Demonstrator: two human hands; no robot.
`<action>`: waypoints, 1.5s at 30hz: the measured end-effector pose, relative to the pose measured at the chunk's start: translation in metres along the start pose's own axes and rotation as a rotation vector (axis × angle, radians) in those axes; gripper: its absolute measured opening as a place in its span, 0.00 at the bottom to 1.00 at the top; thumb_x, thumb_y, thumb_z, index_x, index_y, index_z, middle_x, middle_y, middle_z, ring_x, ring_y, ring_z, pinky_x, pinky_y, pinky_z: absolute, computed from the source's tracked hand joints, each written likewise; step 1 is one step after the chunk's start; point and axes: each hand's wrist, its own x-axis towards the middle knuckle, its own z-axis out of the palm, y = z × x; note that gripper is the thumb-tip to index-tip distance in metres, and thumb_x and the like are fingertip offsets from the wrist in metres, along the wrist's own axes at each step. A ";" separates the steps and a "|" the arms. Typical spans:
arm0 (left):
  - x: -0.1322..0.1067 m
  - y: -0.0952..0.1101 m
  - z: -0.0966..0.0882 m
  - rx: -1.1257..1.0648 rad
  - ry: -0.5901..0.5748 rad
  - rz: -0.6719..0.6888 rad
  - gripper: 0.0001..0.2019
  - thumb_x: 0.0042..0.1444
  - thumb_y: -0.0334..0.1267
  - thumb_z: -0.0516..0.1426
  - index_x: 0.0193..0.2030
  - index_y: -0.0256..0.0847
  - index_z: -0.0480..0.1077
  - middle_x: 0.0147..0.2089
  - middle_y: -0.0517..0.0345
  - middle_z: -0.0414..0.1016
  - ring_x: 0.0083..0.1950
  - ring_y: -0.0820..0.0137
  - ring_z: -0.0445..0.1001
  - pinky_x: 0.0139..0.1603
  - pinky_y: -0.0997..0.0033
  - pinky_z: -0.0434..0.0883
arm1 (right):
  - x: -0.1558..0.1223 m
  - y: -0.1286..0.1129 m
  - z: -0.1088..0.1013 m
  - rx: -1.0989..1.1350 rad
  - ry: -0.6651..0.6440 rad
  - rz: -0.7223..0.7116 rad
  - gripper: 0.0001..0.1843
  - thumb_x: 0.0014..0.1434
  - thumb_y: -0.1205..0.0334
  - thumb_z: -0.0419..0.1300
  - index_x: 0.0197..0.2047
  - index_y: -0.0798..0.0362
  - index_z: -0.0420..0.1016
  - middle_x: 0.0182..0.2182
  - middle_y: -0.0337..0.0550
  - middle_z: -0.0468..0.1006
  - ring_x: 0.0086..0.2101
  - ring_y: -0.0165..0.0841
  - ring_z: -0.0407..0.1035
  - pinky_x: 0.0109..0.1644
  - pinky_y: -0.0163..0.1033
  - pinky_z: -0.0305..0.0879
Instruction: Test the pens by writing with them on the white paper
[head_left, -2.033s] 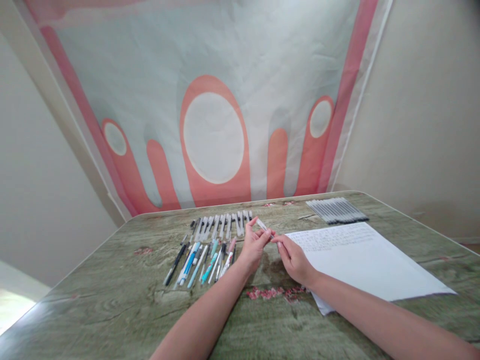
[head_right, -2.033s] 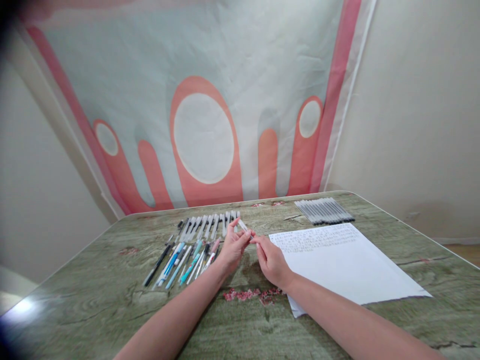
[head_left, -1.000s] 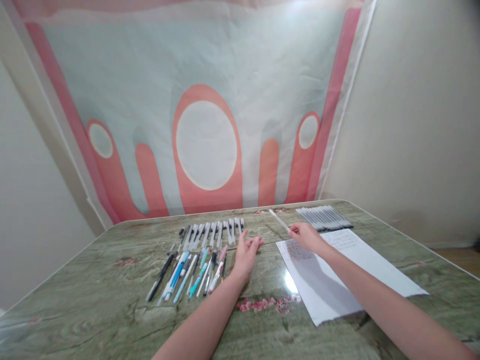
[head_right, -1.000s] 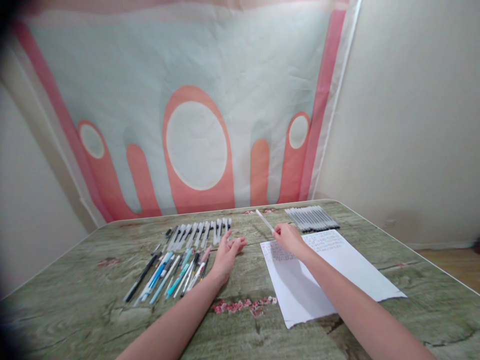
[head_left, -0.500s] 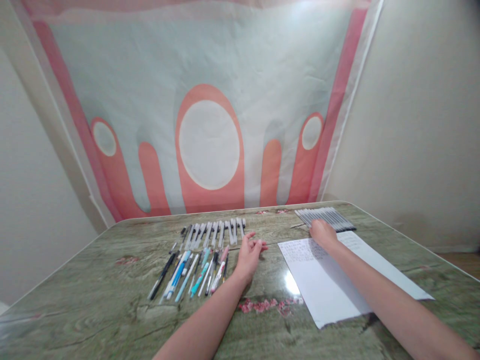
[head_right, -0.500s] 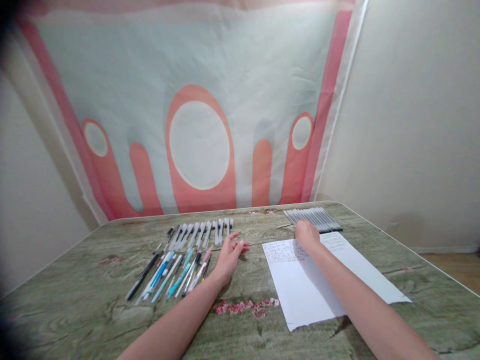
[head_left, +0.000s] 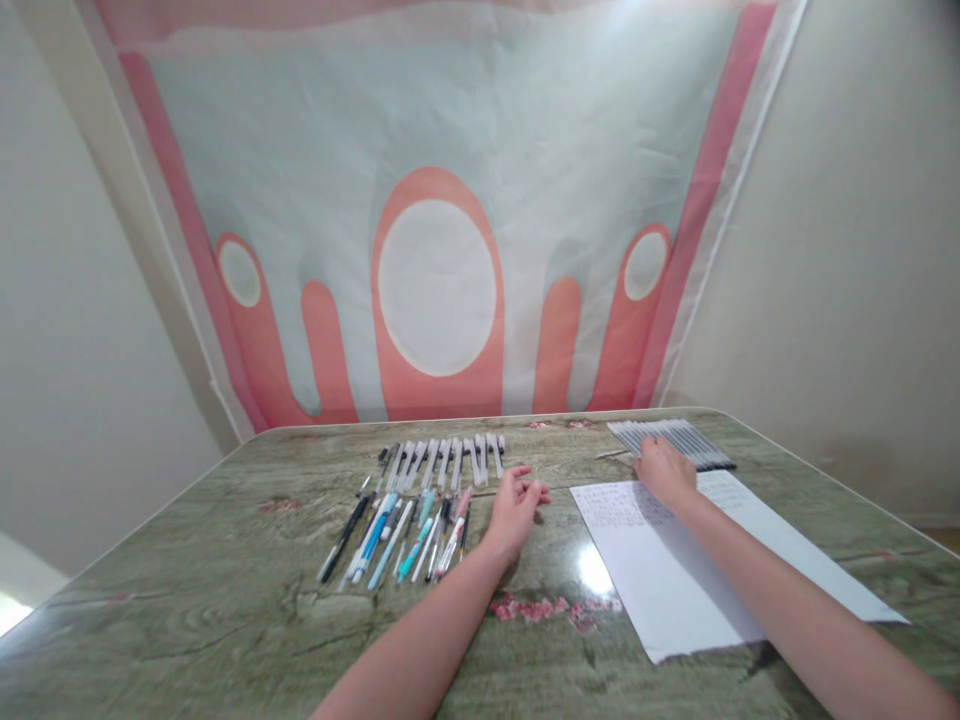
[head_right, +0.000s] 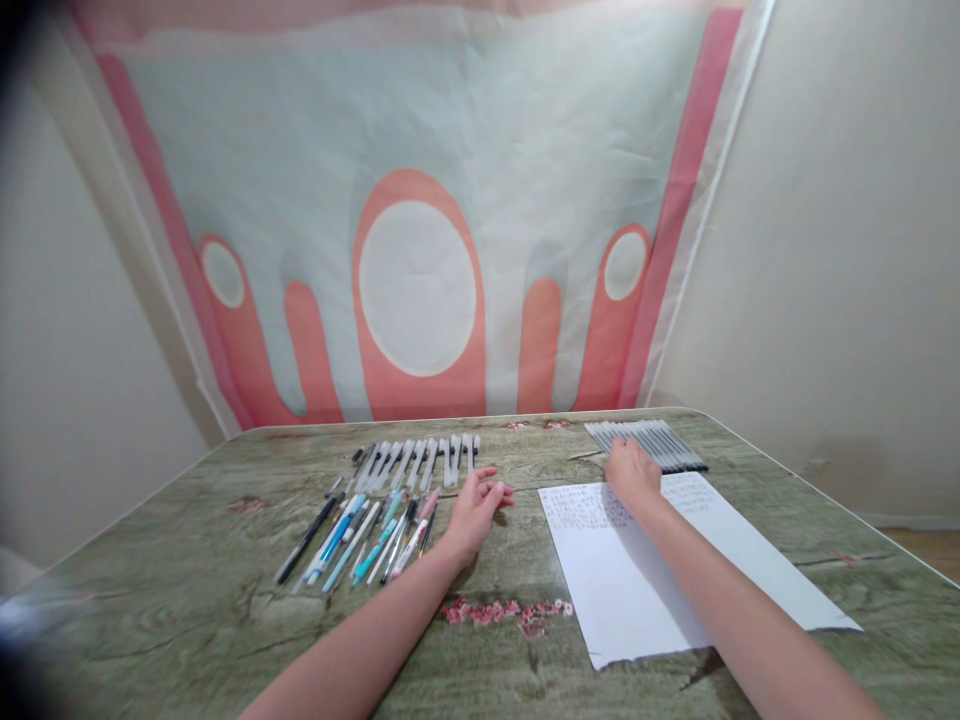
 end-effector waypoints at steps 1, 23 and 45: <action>0.000 -0.001 0.000 0.001 -0.007 0.007 0.15 0.52 0.38 0.53 0.45 0.37 0.55 0.33 0.54 0.71 0.31 0.73 0.72 0.29 0.76 0.64 | -0.002 -0.003 -0.002 0.003 0.008 -0.017 0.13 0.55 0.61 0.52 0.42 0.59 0.68 0.38 0.54 0.70 0.38 0.41 0.68 0.34 0.39 0.60; -0.003 0.004 -0.007 0.085 0.313 0.195 0.12 0.55 0.40 0.49 0.44 0.39 0.59 0.38 0.54 0.66 0.38 0.71 0.67 0.42 0.70 0.64 | -0.025 -0.154 -0.002 0.511 -0.118 -0.571 0.10 0.55 0.66 0.50 0.37 0.55 0.72 0.34 0.45 0.74 0.35 0.32 0.67 0.40 0.33 0.57; 0.016 0.013 -0.015 0.950 0.206 0.260 0.16 0.50 0.23 0.44 0.40 0.33 0.69 0.44 0.38 0.67 0.50 0.56 0.63 0.53 0.54 0.55 | 0.016 -0.197 0.043 0.646 -0.084 -0.845 0.27 0.47 0.72 0.53 0.53 0.56 0.63 0.53 0.51 0.65 0.53 0.36 0.57 0.56 0.41 0.51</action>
